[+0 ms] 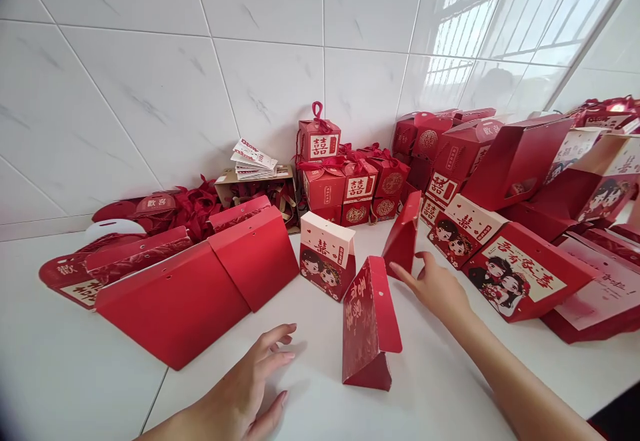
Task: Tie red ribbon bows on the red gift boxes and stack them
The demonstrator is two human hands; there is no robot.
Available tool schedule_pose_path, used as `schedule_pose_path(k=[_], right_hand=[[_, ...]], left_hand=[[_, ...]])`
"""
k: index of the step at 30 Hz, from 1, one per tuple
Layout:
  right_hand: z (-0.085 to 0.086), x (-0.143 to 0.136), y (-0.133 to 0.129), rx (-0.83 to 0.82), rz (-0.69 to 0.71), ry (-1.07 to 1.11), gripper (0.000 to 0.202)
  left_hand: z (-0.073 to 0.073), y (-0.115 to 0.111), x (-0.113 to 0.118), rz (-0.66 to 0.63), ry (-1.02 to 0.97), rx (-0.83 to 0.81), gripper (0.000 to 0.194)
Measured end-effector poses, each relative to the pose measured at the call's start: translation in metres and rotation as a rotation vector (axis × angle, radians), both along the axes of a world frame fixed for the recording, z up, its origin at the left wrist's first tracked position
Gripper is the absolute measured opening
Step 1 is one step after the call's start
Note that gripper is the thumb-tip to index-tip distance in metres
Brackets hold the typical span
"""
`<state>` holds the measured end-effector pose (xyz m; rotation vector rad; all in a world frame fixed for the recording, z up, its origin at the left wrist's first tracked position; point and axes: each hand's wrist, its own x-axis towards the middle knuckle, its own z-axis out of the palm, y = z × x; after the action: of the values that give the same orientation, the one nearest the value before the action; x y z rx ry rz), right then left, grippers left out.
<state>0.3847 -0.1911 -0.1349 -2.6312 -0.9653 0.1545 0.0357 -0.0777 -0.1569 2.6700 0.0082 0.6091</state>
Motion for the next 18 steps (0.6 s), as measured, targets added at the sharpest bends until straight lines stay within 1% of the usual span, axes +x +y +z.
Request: schedule_pose_path(k=[3,9,13,15,18], right_hand=[[0.001,0.013,0.014,-0.040,-0.036,-0.026,0.053],[0.003,0.051,0.026,-0.079,-0.110,-0.136,0.048],[0.000,0.069,0.040,-0.091,-0.174,-0.175,0.039],[-0.003,0.077,0.047,-0.085,-0.201,-0.170,0.037],[-0.009,0.090,0.056,-0.051,-0.211,-0.147,0.035]], left_hand=[[-0.001,0.001,0.001,0.003,-0.004,-0.013,0.059],[0.000,0.004,0.002,0.024,0.006,0.020,0.059],[0.003,0.002,0.002,0.053,0.033,0.023,0.061],[0.003,0.000,0.003,0.068,0.029,0.004,0.060],[-0.002,-0.003,0.004,0.106,-0.006,-0.068,0.058]])
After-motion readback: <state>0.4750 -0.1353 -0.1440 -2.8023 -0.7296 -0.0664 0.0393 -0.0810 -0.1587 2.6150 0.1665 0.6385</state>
